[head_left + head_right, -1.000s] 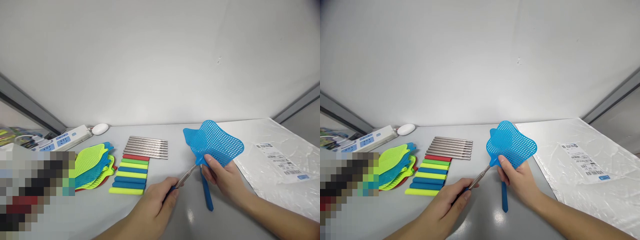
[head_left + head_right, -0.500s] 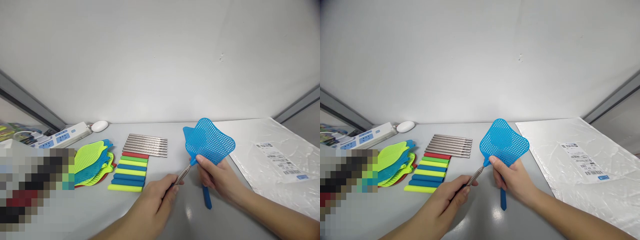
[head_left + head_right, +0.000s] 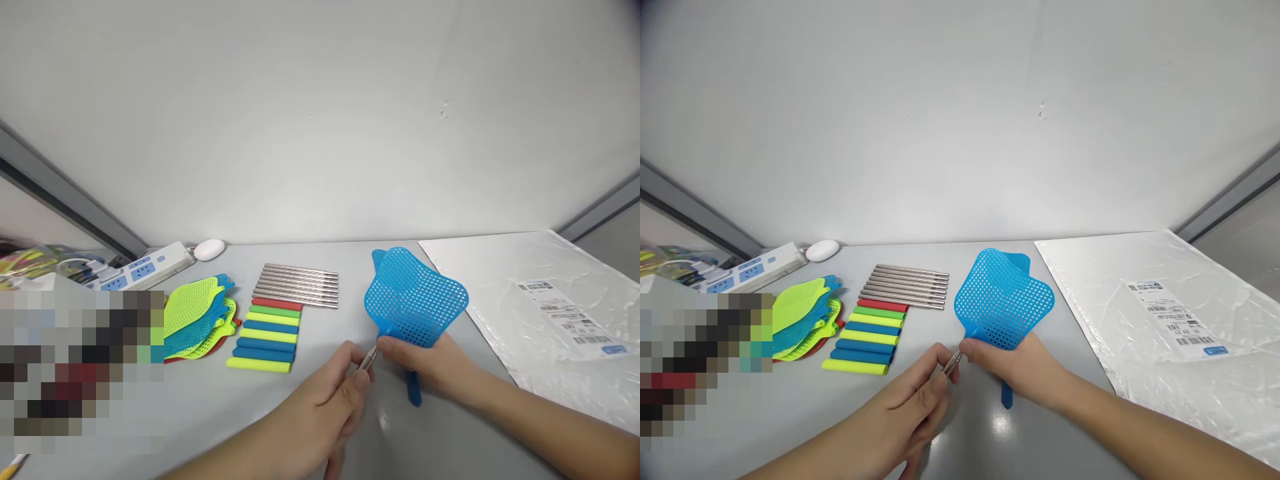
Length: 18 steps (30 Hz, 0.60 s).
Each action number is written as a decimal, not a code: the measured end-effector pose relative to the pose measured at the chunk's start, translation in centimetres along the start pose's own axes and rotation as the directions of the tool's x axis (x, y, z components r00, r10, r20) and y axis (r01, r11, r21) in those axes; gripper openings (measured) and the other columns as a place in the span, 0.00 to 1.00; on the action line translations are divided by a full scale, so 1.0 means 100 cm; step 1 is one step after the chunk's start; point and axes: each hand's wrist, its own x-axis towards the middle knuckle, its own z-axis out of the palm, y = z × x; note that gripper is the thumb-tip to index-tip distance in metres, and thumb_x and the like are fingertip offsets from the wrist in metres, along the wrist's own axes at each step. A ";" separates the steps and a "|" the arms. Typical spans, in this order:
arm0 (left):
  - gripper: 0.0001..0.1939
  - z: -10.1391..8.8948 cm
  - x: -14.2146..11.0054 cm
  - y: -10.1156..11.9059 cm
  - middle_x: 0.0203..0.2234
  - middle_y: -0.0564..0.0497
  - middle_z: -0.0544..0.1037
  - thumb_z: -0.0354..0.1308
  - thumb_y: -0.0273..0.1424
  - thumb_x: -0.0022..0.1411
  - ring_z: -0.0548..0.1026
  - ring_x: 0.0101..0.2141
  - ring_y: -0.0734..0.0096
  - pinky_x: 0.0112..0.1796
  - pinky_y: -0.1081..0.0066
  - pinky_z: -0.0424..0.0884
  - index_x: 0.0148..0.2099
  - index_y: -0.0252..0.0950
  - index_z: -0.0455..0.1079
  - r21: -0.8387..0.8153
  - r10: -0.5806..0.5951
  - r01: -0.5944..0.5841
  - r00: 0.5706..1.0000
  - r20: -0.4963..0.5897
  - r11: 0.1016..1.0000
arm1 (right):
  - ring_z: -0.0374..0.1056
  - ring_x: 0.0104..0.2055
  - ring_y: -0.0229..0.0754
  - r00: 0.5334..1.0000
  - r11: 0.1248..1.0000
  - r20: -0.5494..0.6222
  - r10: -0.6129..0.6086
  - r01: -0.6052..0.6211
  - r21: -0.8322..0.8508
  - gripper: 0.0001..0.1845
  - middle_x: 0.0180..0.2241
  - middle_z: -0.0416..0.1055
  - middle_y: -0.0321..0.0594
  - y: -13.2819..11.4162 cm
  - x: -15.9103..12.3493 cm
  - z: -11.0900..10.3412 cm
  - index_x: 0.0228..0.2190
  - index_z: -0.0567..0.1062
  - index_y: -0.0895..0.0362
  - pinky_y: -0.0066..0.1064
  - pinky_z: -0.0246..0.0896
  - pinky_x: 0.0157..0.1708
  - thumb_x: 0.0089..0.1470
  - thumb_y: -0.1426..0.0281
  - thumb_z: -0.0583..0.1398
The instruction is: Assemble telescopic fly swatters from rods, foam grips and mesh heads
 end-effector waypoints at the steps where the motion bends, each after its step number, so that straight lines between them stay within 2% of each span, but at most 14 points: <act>1: 0.20 0.001 0.000 0.002 0.20 0.63 0.55 0.41 0.53 0.67 0.51 0.13 0.84 0.13 0.82 0.60 0.45 0.42 0.55 0.015 0.006 -0.006 1.000 -0.007 1.000 | 0.56 0.24 0.35 0.999 1.000 0.026 0.022 -0.022 0.003 0.19 0.21 0.60 0.31 0.000 0.001 0.000 0.25 0.68 0.55 0.30 0.53 0.25 0.54 0.52 0.61; 3: 0.20 0.002 -0.002 0.004 0.22 0.62 0.57 0.41 0.53 0.67 0.51 0.13 0.85 0.12 0.82 0.57 0.45 0.42 0.56 0.085 -0.008 0.010 1.000 -0.023 0.996 | 0.53 0.22 0.34 0.994 0.999 0.102 0.042 -0.044 0.018 0.20 0.19 0.57 0.30 0.000 0.001 0.000 0.24 0.68 0.55 0.30 0.50 0.23 0.57 0.52 0.58; 5: 0.21 0.002 -0.003 0.005 0.24 0.61 0.57 0.40 0.53 0.67 0.53 0.13 0.86 0.11 0.82 0.55 0.45 0.42 0.56 0.157 -0.025 0.032 0.999 -0.046 0.987 | 0.53 0.23 0.34 0.988 1.000 0.154 0.005 -0.010 0.029 0.20 0.20 0.57 0.30 0.000 -0.001 0.000 0.26 0.68 0.55 0.29 0.50 0.24 0.59 0.53 0.56; 12: 0.20 -0.004 -0.005 0.007 0.25 0.60 0.59 0.42 0.53 0.67 0.59 0.14 0.85 0.12 0.82 0.58 0.38 0.40 0.54 0.143 -0.039 0.040 0.999 -0.013 0.989 | 0.59 0.30 0.37 0.990 0.994 0.120 -0.072 0.081 -0.074 0.17 0.27 0.63 0.33 -0.010 -0.012 0.000 0.29 0.69 0.54 0.31 0.55 0.33 0.61 0.55 0.55; 13: 0.20 -0.005 -0.005 0.008 0.25 0.60 0.59 0.43 0.52 0.67 0.58 0.14 0.85 0.12 0.82 0.59 0.37 0.40 0.53 0.120 -0.040 0.040 0.999 0.005 0.992 | 0.59 0.30 0.37 0.992 0.994 0.096 -0.081 0.088 -0.072 0.17 0.27 0.63 0.33 -0.010 -0.012 -0.001 0.28 0.69 0.54 0.31 0.55 0.33 0.61 0.55 0.55; 15: 0.20 -0.009 -0.007 0.011 0.23 0.61 0.58 0.44 0.51 0.67 0.55 0.15 0.86 0.13 0.82 0.60 0.35 0.39 0.53 0.058 -0.042 0.039 0.998 0.051 0.998 | 0.58 0.29 0.37 0.993 0.993 -0.028 -0.112 0.110 -0.046 0.17 0.26 0.62 0.33 -0.007 -0.009 -0.009 0.27 0.68 0.54 0.31 0.54 0.31 0.59 0.55 0.57; 18: 0.19 -0.015 -0.008 0.014 0.21 0.62 0.54 0.45 0.49 0.68 0.51 0.16 0.85 0.13 0.83 0.61 0.34 0.39 0.52 -0.016 -0.039 0.041 0.993 0.110 0.999 | 0.54 0.26 0.36 0.953 0.982 -0.254 -0.167 0.183 0.042 0.16 0.25 0.59 0.32 -0.001 0.002 -0.029 0.26 0.66 0.53 0.30 0.51 0.27 0.56 0.56 0.61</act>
